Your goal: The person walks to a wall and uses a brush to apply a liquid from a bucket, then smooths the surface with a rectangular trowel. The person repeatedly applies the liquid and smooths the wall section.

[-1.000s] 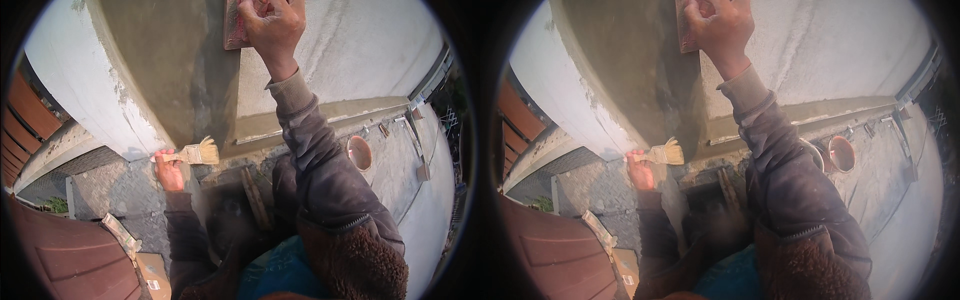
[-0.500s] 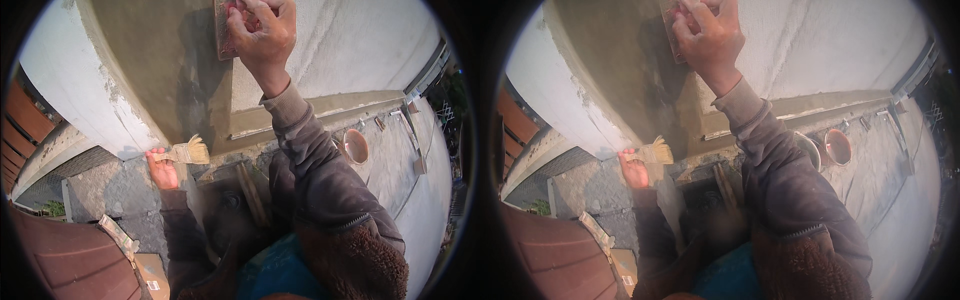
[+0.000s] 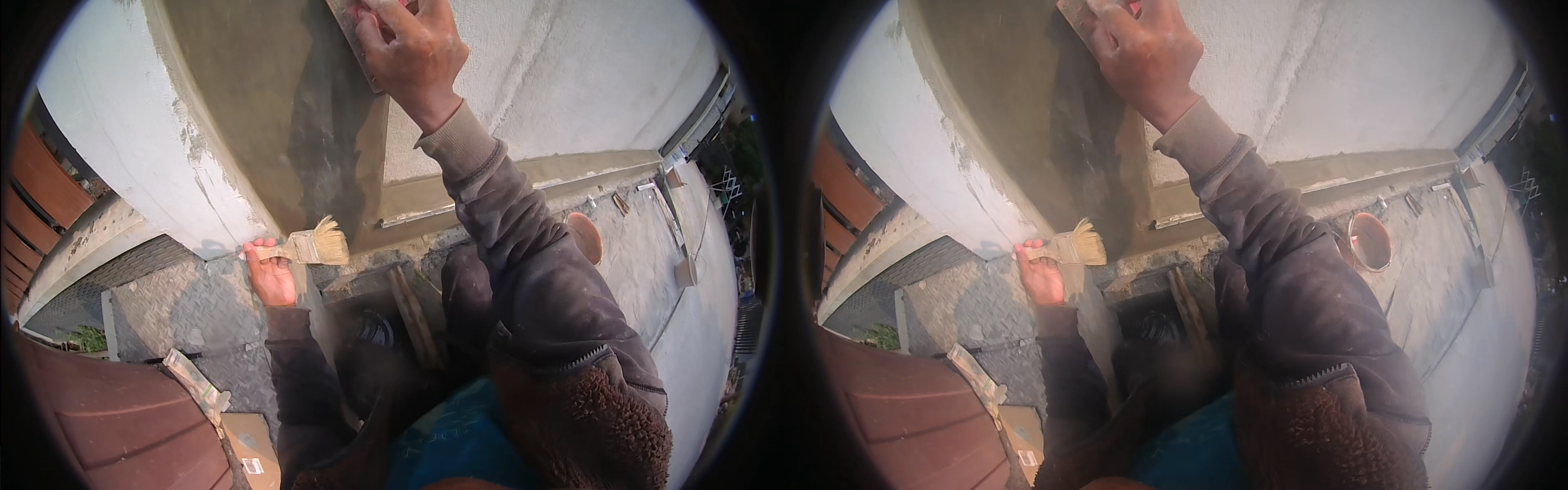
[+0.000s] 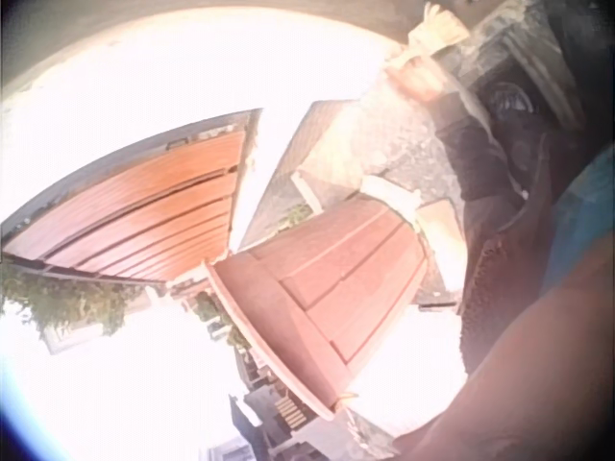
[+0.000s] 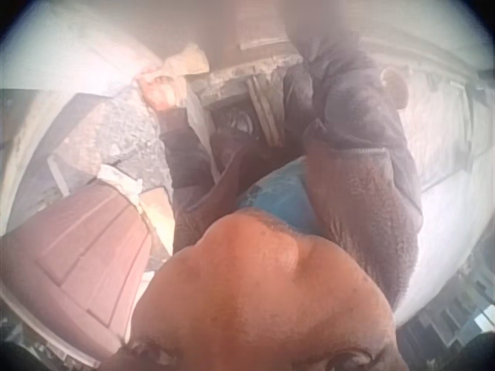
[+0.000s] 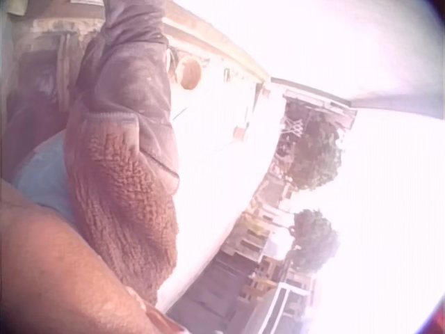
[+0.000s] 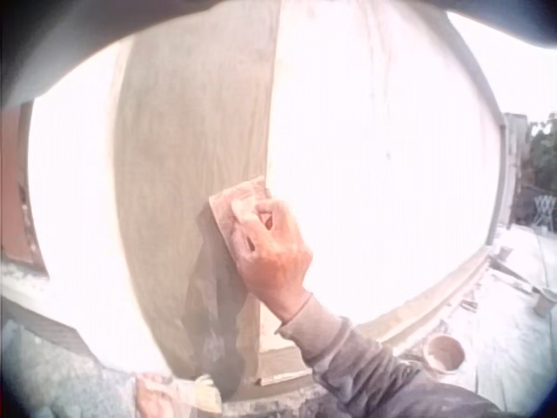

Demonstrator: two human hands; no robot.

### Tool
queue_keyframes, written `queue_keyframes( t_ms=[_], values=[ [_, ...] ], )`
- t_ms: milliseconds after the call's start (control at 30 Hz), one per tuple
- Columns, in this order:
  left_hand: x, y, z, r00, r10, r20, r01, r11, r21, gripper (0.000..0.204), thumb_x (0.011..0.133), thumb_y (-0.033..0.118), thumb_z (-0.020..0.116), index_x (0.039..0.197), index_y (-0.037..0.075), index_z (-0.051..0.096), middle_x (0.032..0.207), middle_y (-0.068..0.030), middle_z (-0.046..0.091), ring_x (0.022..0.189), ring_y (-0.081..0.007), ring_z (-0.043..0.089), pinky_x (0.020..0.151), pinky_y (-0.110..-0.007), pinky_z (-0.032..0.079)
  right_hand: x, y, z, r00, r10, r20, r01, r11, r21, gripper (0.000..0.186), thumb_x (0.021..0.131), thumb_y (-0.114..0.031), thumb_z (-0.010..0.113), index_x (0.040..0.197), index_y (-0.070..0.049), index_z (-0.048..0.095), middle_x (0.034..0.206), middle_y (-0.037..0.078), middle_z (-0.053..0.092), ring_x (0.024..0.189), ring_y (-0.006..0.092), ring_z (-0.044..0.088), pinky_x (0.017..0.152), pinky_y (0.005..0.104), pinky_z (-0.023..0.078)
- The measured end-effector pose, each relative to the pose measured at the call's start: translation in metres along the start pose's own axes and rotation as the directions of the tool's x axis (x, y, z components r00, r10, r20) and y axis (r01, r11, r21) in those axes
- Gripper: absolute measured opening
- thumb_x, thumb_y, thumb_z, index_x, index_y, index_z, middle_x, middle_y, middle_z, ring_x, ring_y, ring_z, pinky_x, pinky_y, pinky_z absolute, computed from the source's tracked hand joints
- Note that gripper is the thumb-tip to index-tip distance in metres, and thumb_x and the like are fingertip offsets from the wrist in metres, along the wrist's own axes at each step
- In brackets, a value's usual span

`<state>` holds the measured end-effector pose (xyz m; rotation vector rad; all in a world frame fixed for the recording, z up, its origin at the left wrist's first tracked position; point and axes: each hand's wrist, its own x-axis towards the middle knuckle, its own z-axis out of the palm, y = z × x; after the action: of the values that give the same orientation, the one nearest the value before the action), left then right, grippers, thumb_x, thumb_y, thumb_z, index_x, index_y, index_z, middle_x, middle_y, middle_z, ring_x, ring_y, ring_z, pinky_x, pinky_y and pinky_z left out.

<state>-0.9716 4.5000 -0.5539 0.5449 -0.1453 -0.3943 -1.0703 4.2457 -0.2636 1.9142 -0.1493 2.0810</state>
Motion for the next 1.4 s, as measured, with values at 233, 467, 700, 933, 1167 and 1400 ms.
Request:
queue_keyframes(
  t_ms=[233,467,700,933,1167,1400],
  values=[
    [0.000,-0.002,0.004,0.998,0.025,-0.056,-0.025,1.000,-0.001,0.034,0.101,0.039,0.059,0.114,0.009,0.056,0.107,-0.0080,0.061,0.096,-0.0174,0.059,0.078,-0.033,0.053,0.022,-0.006,-0.010,0.993,0.106,0.043,-0.107,0.994,0.036,0.023,0.078,-0.014,0.074,0.100,-0.021,0.073,0.088,0.004,0.059,0.076,0.0198,0.065,0.056,0.0316,0.054],
    [0.009,-0.006,0.000,1.000,0.005,-0.007,-0.005,1.000,-0.030,0.034,0.101,0.039,0.059,0.114,0.008,0.055,0.108,-0.0078,0.061,0.095,-0.0160,0.060,0.080,-0.030,0.052,-0.204,-0.050,-0.115,0.568,0.195,0.799,-0.543,0.819,0.187,0.033,0.083,-0.006,0.071,0.113,-0.019,0.070,0.111,0.007,0.063,0.098,0.0222,0.066,0.075,0.0326,0.057],
    [-0.043,-0.020,0.072,0.995,-0.096,-0.023,0.097,0.992,0.074,0.032,0.101,0.035,0.061,0.114,0.006,0.055,0.101,-0.0107,0.064,0.082,-0.0144,0.062,0.066,-0.027,0.053,-0.092,-0.021,-0.154,0.655,0.101,0.749,-0.748,0.225,0.624,0.034,0.091,-0.004,0.069,0.125,-0.004,0.063,0.123,0.012,0.059,0.109,0.0202,0.061,0.089,0.0349,0.057],
    [-0.077,0.006,0.064,0.995,0.102,0.023,-0.103,0.992,0.065,0.027,0.103,0.032,0.057,0.110,0.007,0.056,0.099,-0.0106,0.064,0.088,-0.0169,0.066,0.070,-0.032,0.059,-0.036,0.078,-0.046,0.876,0.269,0.399,-0.466,0.261,0.846,0.032,0.095,-0.005,0.065,0.127,-0.005,0.064,0.122,0.009,0.062,0.105,0.0151,0.064,0.082,0.0301,0.062],
    [-0.144,0.009,0.060,0.961,0.246,-0.127,-0.233,0.966,0.110,0.023,0.104,0.029,0.054,0.105,0.006,0.057,0.093,-0.0059,0.064,0.088,-0.0139,0.065,0.070,-0.029,0.058,-0.027,0.080,-0.002,0.924,0.247,0.290,-0.342,0.203,0.917,0.030,0.093,-0.003,0.067,0.123,-0.008,0.069,0.119,0.008,0.063,0.101,0.0140,0.065,0.078,0.0274,0.063],
    [-0.174,-0.012,0.033,0.925,0.265,-0.272,-0.231,0.961,0.151,0.024,0.104,0.030,0.055,0.104,0.007,0.057,0.093,-0.0070,0.064,0.086,-0.0140,0.064,0.073,-0.029,0.056,0.003,0.078,0.011,0.904,0.285,0.318,-0.405,0.337,0.850,0.029,0.090,-0.009,0.070,0.119,-0.007,0.071,0.104,0.009,0.069,0.087,0.0146,0.064,0.076,0.0289,0.055]
  ],
)
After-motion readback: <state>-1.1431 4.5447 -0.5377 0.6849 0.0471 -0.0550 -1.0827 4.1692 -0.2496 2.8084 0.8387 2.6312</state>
